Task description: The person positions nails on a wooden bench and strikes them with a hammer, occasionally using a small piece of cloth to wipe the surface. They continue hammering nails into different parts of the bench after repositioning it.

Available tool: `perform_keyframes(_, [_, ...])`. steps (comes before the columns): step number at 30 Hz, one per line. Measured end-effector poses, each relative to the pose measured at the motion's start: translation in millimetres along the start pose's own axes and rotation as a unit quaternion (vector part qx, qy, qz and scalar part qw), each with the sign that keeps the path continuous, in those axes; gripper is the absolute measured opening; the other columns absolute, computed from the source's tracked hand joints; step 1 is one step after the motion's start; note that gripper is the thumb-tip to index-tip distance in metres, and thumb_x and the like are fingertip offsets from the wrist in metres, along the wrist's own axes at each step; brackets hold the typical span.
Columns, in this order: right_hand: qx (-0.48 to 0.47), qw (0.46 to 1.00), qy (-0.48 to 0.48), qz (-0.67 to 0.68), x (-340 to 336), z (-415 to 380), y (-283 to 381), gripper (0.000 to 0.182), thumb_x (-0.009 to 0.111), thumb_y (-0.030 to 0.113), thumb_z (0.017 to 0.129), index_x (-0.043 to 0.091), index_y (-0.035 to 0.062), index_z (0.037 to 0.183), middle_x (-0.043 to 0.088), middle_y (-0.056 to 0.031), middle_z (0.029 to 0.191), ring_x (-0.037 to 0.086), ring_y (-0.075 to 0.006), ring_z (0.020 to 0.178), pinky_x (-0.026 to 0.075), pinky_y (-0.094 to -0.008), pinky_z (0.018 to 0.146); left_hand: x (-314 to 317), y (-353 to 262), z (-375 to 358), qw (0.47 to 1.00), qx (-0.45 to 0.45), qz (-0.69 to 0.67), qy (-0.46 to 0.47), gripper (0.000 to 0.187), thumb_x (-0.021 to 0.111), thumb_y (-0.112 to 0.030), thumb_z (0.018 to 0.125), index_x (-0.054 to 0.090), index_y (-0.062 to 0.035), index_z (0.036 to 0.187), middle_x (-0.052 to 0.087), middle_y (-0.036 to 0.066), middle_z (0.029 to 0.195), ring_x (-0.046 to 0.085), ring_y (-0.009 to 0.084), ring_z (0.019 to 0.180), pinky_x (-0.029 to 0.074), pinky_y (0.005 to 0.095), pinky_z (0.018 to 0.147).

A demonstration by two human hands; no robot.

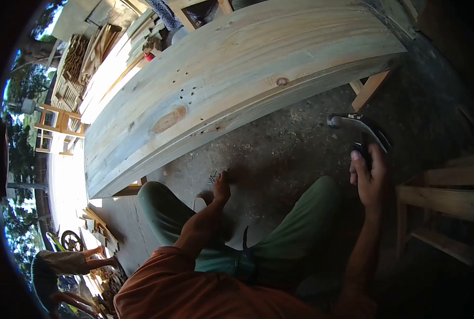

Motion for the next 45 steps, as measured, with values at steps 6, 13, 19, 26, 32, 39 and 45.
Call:
perform_keyframes(6, [0.032,0.998,0.061,0.002,7.4,1.2,-15.7,0.016,0.054,0.021,0.101,0.052,0.0066,0.094,0.051,0.0001,0.067,0.048,-0.0066,0.051,0.038,-0.0221,0.046,-6.4,-27.8,-3.4,0.999,0.033,0.013,-0.011,0.031,0.043,-0.001,0.089,0.053,-0.0079,0.118,0.063,0.021,0.102,0.062,0.0423,0.098,0.047,0.0522,0.082])
perform_keyframes(13, [0.048,0.993,0.1,0.044,33.8,13.1,-17.6,0.017,0.056,0.02,0.101,0.053,0.006,0.091,0.051,0.0014,0.064,0.048,-0.0054,0.05,0.037,-0.0229,0.046,-10.2,-66.6,-15.8,0.988,-0.083,-0.112,-0.072,0.03,0.055,-0.001,0.084,0.057,-0.0096,0.113,0.069,0.021,0.1,0.066,0.0426,0.092,0.049,0.052,0.075])
perform_keyframes(19, [0.052,0.987,0.126,0.082,45.4,5.3,-29.9,0.018,0.056,0.022,0.101,0.052,0.0069,0.091,0.05,0.0013,0.062,0.048,-0.0058,0.048,0.035,-0.0228,0.043,-7.8,-149.4,-20.5,0.981,0.013,-0.194,0.02,0.02,0.064,-0.016,0.085,0.068,-0.013,0.105,0.072,0.015,0.091,0.069,0.0359,0.088,0.052,0.0449,0.075])
perform_keyframes(26, [0.09,0.992,0.053,0.064,16.8,-23.7,-49.9,0.019,0.057,0.025,0.1,0.052,0.0083,0.093,0.051,0.0,0.062,0.048,-0.0077,0.044,0.036,-0.0231,0.039,-18.6,-275.4,-8.1,0.946,0.042,-0.301,0.115,0.016,0.062,-0.011,0.089,0.066,-0.008,0.105,0.069,0.015,0.084,0.067,0.035,0.077,0.052,0.0383,0.068])
perform_keyframes(32, [0.128,0.986,-0.073,0.078,-25.2,-63.0,-51.7,0.02,0.059,0.027,0.099,0.052,0.009,0.093,0.051,0.0003,0.06,0.049,-0.0084,0.042,0.035,-0.0239,0.037,-159.4,-361.3,-1.3,0.905,0.217,-0.365,0.014,0.023,0.069,-0.011,0.087,0.064,-0.0049,0.108,0.065,0.02,0.083,0.067,0.0338,0.074,0.052,0.0371,0.068])
perform_keyframes(39, [0.167,0.966,-0.171,0.104,-51.8,-101.9,-56.7,0.019,0.06,0.026,0.097,0.054,0.0082,0.098,0.051,-0.0022,0.061,0.049,-0.0119,0.04,0.037,-0.0259,0.035,-254.2,-421.1,88.9,0.853,0.32,-0.411,0.032,0.008,0.065,-0.004,0.094,0.065,-0.0011,0.101,0.068,-0.001,0.087,0.057,0.0057,0.081,0.05,0.0255,0.07])
perform_keyframes(45, [0.206,0.947,-0.198,0.146,-63.2,-82.4,-71.4,0.021,0.062,0.027,0.094,0.054,0.0085,0.099,0.051,-0.0019,0.063,0.049,-0.0124,0.039,0.038,-0.0273,0.034,-242.3,-445.7,148.0,0.857,0.302,-0.403,0.112,0.005,0.064,-0.006,0.095,0.065,-0.0025,0.099,0.062,-0.004,0.079,0.051,0.0031,0.067,0.042,0.0209,0.059])
Point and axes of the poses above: each hand's wrist, its own z-axis towards the middle knuckle, its own x-axis out of the palm, y = z × x, the point moved 7 cm from there along z, towards the middle knuckle
